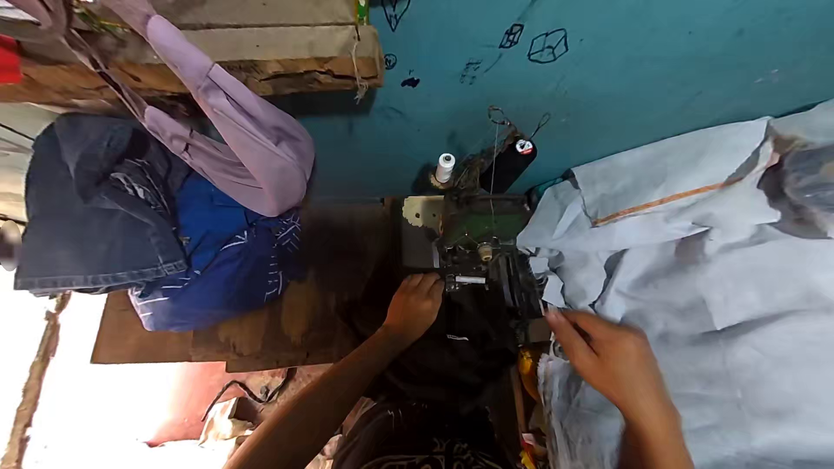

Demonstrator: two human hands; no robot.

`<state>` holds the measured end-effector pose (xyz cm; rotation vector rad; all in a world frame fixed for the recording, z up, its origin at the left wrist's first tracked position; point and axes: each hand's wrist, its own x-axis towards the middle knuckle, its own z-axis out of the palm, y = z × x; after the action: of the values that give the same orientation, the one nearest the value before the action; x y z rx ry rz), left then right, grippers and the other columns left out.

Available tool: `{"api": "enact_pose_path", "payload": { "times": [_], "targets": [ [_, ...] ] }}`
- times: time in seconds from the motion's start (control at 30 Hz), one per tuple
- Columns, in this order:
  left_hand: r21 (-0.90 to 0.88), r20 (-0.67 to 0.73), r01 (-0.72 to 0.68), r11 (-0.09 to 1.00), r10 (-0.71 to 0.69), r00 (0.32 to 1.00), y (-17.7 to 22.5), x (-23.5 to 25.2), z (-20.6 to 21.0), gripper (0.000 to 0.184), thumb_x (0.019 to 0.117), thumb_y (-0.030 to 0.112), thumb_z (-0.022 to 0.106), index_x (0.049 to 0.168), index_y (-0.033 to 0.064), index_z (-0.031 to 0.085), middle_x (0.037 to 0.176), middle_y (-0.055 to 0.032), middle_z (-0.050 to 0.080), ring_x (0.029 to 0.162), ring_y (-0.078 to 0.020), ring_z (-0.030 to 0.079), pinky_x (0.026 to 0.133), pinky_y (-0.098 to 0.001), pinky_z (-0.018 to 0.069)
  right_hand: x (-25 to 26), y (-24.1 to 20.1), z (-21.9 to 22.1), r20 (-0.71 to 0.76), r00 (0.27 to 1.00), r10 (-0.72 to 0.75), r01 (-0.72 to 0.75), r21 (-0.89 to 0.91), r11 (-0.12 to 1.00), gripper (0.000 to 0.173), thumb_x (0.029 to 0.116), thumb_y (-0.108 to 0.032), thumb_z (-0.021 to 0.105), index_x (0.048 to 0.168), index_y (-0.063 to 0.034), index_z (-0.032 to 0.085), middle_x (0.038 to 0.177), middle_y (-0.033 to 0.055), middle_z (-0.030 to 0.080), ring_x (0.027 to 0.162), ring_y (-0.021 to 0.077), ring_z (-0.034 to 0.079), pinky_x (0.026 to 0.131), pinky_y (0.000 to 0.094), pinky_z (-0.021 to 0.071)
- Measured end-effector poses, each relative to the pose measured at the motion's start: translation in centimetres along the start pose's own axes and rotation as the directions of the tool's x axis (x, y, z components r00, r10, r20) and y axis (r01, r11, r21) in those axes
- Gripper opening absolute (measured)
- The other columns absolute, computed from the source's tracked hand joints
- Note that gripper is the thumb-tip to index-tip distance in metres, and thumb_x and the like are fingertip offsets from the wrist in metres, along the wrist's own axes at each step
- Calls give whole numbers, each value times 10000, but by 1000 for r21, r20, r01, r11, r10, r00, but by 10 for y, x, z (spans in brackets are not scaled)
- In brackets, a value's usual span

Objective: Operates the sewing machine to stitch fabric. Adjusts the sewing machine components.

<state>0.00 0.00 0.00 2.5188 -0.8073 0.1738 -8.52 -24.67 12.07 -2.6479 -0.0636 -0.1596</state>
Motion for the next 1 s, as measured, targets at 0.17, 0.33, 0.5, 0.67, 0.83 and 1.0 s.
{"api": "enact_pose_path", "payload": {
  "times": [0.17, 0.33, 0.5, 0.67, 0.83, 1.0],
  "targets": [
    [-19, 2, 13, 1000, -13, 1000, 0, -1, -1, 260, 968, 53, 563, 1119, 16, 770, 1248, -115, 731, 1106, -314, 721, 955, -428, 567, 174, -60, 53, 239, 784, -572, 590, -4, 807, 335, 1054, -319, 501, 1171, -144, 761, 1149, 81, 727, 1140, 318, 643, 951, 540, 504],
    [0, 6, 48, 999, -48, 999, 2, 2, -1, 270, 977, 51, 571, 1169, 33, 760, 1252, -101, 730, 1122, -318, 711, 963, -438, 556, 251, -121, 76, 912, 407, 42, 588, -297, 752, 425, 1048, -380, 557, 1037, 11, 723, 1069, 242, 674, 1072, 420, 632, 893, 646, 458],
    [8, 31, 65, 998, -65, 997, 4, 1, -5, 299, 977, 29, 557, 1214, 35, 738, 1315, -88, 701, 1183, -318, 679, 979, -448, 535, 274, -115, 88, 930, 316, 187, 613, -350, 708, 598, 1061, -508, 456, 1134, 22, 724, 1164, 263, 672, 1173, 427, 601, 986, 656, 401],
    [21, 38, 65, 998, -66, 997, 4, -2, -7, 316, 978, 16, 554, 1242, 43, 726, 1332, -83, 692, 1192, -322, 673, 976, -451, 536, 268, -130, 89, 853, 417, 314, 531, -509, 678, 698, 1036, -550, 487, 1149, 115, 667, 1210, 317, 627, 1209, 450, 571, 997, 643, 393],
    [10, 66, 91, 996, -92, 994, 2, 2, -5, 326, 1001, 37, 528, 1270, 50, 711, 1350, -90, 681, 1203, -318, 669, 1003, -448, 526, 266, -123, 93, 811, 571, 132, 596, -519, 612, 511, 1050, -421, 488, 1064, 48, 692, 1160, 276, 637, 1146, 457, 603, 869, 659, 467],
    [-61, -22, 162, 985, -164, 986, 0, 2, 7, 294, 1018, 124, 546, 1223, 21, 729, 1281, -143, 706, 1172, -343, 684, 1019, -456, 530, 242, -129, 92, 654, 751, 93, 504, -658, 559, 365, 1041, -250, 533, 1070, 90, 664, 1069, 303, 637, 1042, 506, 616, 795, 707, 438]
  ]
}}
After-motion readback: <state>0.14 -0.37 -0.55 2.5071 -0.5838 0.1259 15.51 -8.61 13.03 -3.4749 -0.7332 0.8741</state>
